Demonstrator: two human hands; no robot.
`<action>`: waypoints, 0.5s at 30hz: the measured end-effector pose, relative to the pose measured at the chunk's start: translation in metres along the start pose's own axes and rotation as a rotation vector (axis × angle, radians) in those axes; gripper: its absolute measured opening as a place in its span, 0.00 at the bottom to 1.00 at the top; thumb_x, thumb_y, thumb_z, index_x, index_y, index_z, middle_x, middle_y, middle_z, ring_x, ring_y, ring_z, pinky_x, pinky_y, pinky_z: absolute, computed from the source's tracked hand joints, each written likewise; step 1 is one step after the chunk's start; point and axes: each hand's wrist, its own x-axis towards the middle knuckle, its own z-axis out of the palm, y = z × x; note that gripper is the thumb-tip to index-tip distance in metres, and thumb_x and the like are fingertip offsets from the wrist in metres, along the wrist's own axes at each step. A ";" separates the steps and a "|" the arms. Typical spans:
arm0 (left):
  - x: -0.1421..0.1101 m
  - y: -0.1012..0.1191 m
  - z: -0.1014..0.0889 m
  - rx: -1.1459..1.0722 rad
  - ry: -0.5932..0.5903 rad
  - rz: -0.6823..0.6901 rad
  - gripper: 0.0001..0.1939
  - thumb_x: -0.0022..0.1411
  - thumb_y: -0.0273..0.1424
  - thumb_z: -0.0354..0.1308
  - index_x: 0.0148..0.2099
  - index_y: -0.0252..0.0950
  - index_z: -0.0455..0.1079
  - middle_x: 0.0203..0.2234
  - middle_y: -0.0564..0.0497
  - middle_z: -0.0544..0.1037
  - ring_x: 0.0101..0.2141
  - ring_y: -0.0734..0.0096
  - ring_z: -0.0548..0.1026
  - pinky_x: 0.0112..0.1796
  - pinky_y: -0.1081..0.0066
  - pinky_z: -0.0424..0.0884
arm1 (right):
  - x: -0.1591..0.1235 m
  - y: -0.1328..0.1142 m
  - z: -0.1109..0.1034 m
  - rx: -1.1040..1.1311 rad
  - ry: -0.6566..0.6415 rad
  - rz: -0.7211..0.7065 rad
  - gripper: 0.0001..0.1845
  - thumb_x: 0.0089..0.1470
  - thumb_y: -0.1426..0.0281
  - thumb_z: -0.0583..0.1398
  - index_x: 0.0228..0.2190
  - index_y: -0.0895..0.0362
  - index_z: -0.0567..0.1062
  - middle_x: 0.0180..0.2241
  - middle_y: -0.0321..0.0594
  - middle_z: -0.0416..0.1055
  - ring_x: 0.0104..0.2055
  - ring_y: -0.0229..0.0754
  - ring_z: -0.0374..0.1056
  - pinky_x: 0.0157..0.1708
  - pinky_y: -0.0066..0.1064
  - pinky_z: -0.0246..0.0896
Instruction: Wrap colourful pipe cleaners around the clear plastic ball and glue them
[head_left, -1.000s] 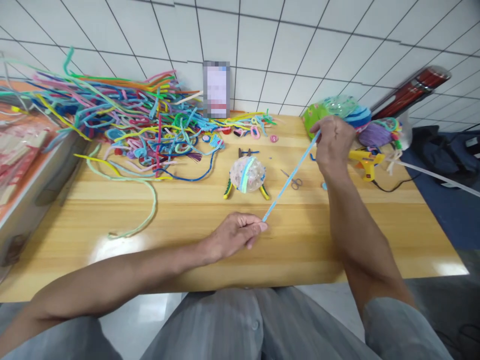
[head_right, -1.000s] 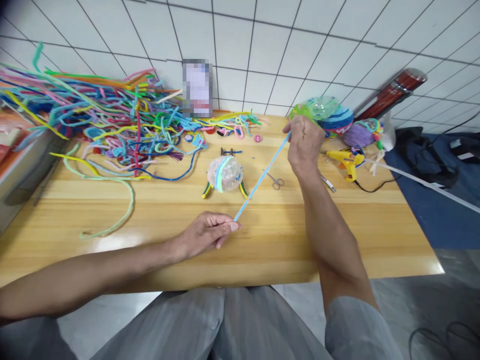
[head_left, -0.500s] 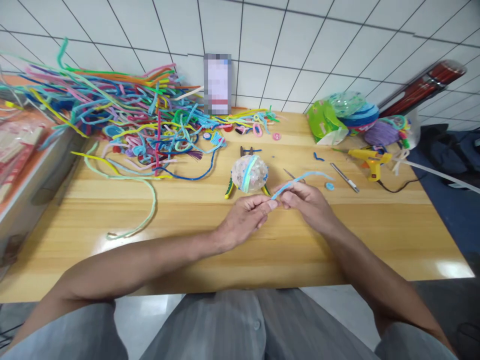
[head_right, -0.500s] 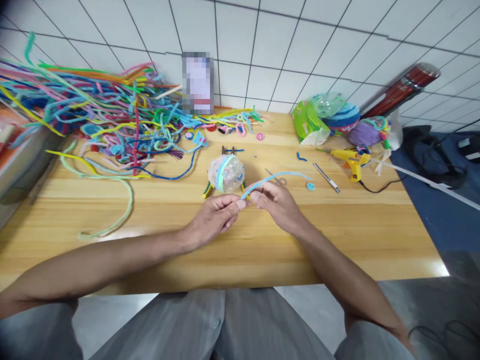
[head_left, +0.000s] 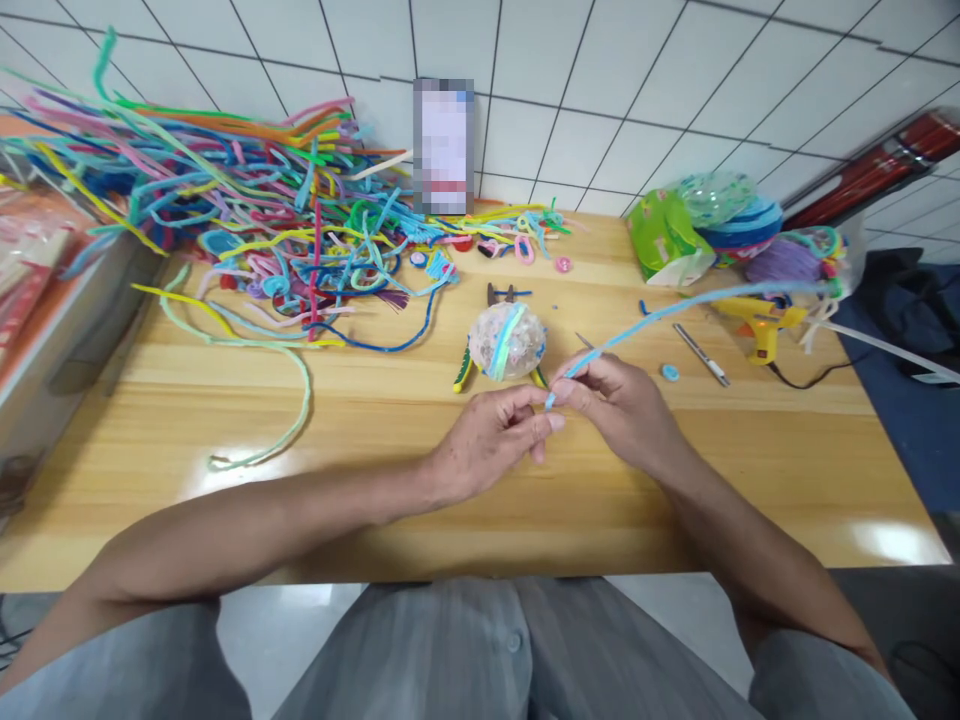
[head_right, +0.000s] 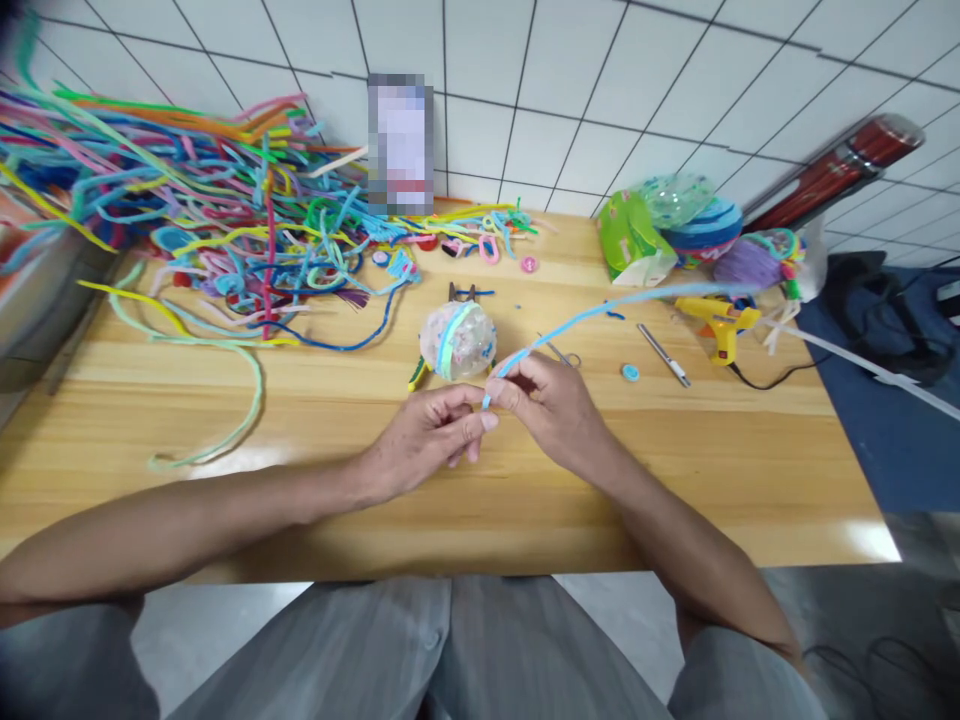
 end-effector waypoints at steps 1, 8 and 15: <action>-0.002 0.002 -0.003 0.048 0.019 0.024 0.24 0.71 0.52 0.63 0.50 0.36 0.77 0.20 0.59 0.73 0.20 0.77 0.64 0.24 0.74 0.59 | 0.003 -0.001 -0.002 0.031 0.020 0.001 0.15 0.63 0.55 0.70 0.33 0.52 0.81 0.29 0.36 0.80 0.32 0.41 0.72 0.34 0.35 0.66; 0.016 -0.005 -0.052 0.660 0.487 0.690 0.29 0.66 0.47 0.72 0.62 0.41 0.71 0.54 0.42 0.81 0.57 0.52 0.78 0.60 0.51 0.74 | 0.049 -0.005 -0.010 0.279 0.079 -0.014 0.16 0.61 0.54 0.73 0.35 0.51 0.78 0.28 0.34 0.77 0.27 0.38 0.69 0.27 0.32 0.68; 0.048 -0.034 -0.074 0.685 0.388 0.685 0.32 0.69 0.39 0.67 0.69 0.39 0.61 0.67 0.35 0.72 0.68 0.47 0.72 0.68 0.46 0.69 | 0.068 -0.001 0.007 0.239 0.028 -0.053 0.09 0.63 0.61 0.71 0.35 0.49 0.77 0.29 0.33 0.74 0.30 0.39 0.70 0.31 0.33 0.70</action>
